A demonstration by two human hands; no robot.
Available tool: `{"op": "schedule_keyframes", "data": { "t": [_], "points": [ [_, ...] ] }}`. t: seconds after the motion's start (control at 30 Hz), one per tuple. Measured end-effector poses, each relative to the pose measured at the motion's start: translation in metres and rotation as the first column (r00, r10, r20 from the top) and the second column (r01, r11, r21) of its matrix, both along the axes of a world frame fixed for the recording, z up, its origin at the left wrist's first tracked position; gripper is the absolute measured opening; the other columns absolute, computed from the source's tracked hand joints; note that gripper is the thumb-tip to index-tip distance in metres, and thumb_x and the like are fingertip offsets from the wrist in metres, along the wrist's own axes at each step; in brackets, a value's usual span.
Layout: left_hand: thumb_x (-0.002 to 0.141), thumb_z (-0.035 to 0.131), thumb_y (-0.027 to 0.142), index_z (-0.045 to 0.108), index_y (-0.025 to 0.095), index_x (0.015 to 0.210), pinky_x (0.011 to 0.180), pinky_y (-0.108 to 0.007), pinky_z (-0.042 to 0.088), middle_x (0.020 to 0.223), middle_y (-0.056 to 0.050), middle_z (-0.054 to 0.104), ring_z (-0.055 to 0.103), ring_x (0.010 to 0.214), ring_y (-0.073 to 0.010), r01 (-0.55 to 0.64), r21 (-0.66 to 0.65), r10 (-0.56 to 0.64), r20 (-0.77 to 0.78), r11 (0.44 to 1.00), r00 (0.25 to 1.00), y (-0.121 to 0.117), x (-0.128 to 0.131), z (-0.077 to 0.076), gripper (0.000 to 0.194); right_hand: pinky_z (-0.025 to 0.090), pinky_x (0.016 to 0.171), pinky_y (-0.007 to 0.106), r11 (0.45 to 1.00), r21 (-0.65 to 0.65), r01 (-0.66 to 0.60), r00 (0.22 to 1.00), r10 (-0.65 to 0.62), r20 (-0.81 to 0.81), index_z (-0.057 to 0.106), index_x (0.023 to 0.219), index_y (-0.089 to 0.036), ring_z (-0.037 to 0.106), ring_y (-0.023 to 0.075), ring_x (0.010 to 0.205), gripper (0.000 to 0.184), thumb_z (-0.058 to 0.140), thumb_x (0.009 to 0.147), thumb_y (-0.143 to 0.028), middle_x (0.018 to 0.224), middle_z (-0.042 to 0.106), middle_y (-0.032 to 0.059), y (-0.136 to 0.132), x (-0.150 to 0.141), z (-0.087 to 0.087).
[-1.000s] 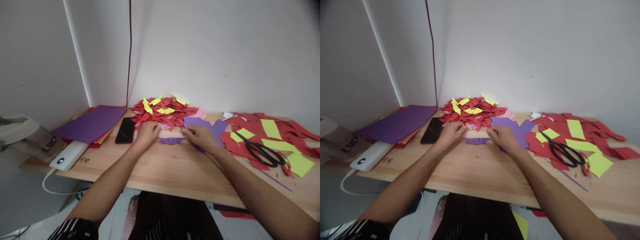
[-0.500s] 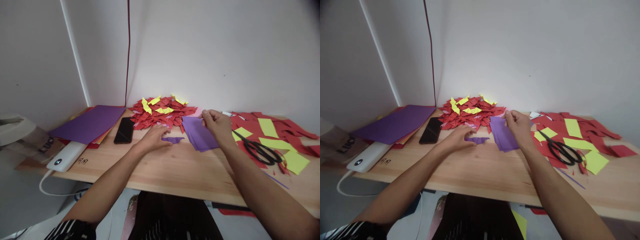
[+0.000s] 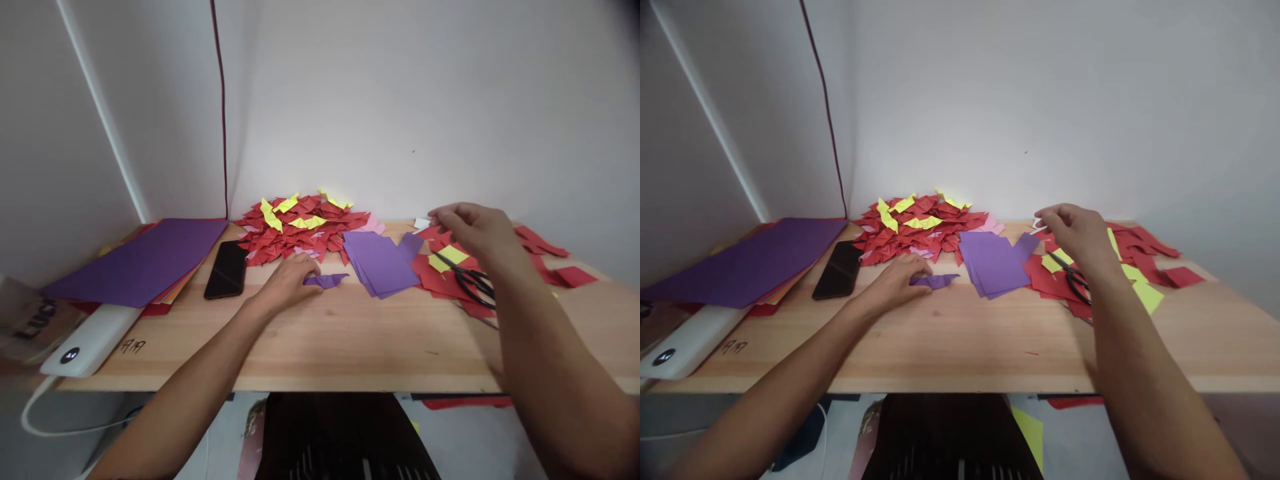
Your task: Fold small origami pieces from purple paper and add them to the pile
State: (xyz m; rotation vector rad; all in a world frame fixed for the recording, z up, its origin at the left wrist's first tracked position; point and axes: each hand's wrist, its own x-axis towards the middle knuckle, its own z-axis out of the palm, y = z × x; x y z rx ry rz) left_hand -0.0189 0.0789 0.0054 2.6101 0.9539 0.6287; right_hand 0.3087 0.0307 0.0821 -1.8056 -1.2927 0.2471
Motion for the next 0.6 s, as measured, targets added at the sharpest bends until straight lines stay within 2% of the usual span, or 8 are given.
{"op": "schedule_keyframes", "data": {
  "t": [0.1,0.23,0.37,0.5,0.6],
  "points": [
    [0.076,0.072,0.025,0.063,0.019,0.090,0.085,-0.034,0.042,0.101,-0.005,0.062,0.055,0.097,-0.0213,-0.015,-0.017,0.015,-0.024,1.000,1.000,-0.001,0.001,0.003,0.018,0.037,0.061,0.026,0.983,-0.160,0.086,0.973,-0.049,0.226,0.073,0.087,-0.023,0.056,0.0155,0.070,0.021,0.059,0.083,-0.037,0.078,0.069,0.0009,-0.010,0.024,-0.002],
    [0.077,0.070,0.024,0.063,0.019,0.090,0.085,-0.035,0.042,0.101,-0.005,0.062,0.055,0.096,-0.0212,-0.010,-0.030,0.009,-0.027,0.999,1.000,-0.002,0.001,0.006,0.016,0.036,0.065,0.030,0.959,-0.222,0.176,0.913,-0.075,0.401,0.072,0.081,-0.021,0.059,0.0203,0.076,0.013,0.062,0.081,-0.029,0.078,0.070,0.0048,-0.022,0.056,-0.012],
    [0.077,0.069,0.024,0.064,0.019,0.091,0.085,-0.034,0.041,0.100,-0.005,0.061,0.054,0.095,-0.0211,-0.004,-0.036,0.003,-0.037,0.999,0.999,-0.003,0.001,0.007,0.016,0.034,0.063,0.031,0.944,-0.265,0.197,0.894,-0.063,0.444,0.069,0.069,-0.021,0.057,0.0204,0.070,0.010,0.066,0.077,-0.026,0.078,0.071,0.0067,-0.037,0.081,-0.023],
    [0.078,0.068,0.025,0.065,0.020,0.091,0.083,-0.034,0.040,0.098,-0.005,0.060,0.053,0.093,-0.0211,-0.015,-0.037,0.013,-0.059,0.999,0.998,-0.003,0.001,0.009,0.015,0.037,0.065,0.032,0.936,-0.249,0.251,0.883,-0.115,0.455,0.070,0.068,-0.024,0.060,0.0222,0.070,0.008,0.065,0.075,-0.023,0.077,0.072,0.0054,-0.051,0.105,-0.030],
    [0.077,0.069,0.024,0.064,0.019,0.090,0.082,-0.033,0.040,0.097,-0.005,0.060,0.052,0.092,-0.0208,-0.013,-0.039,0.010,-0.062,0.999,0.998,-0.003,0.001,0.009,0.014,0.038,0.065,0.033,0.924,-0.277,0.262,0.875,-0.106,0.472,0.070,0.068,-0.024,0.062,0.0232,0.072,0.009,0.065,0.075,-0.022,0.079,0.074,0.0063,-0.056,0.114,-0.034]
  ]
}}
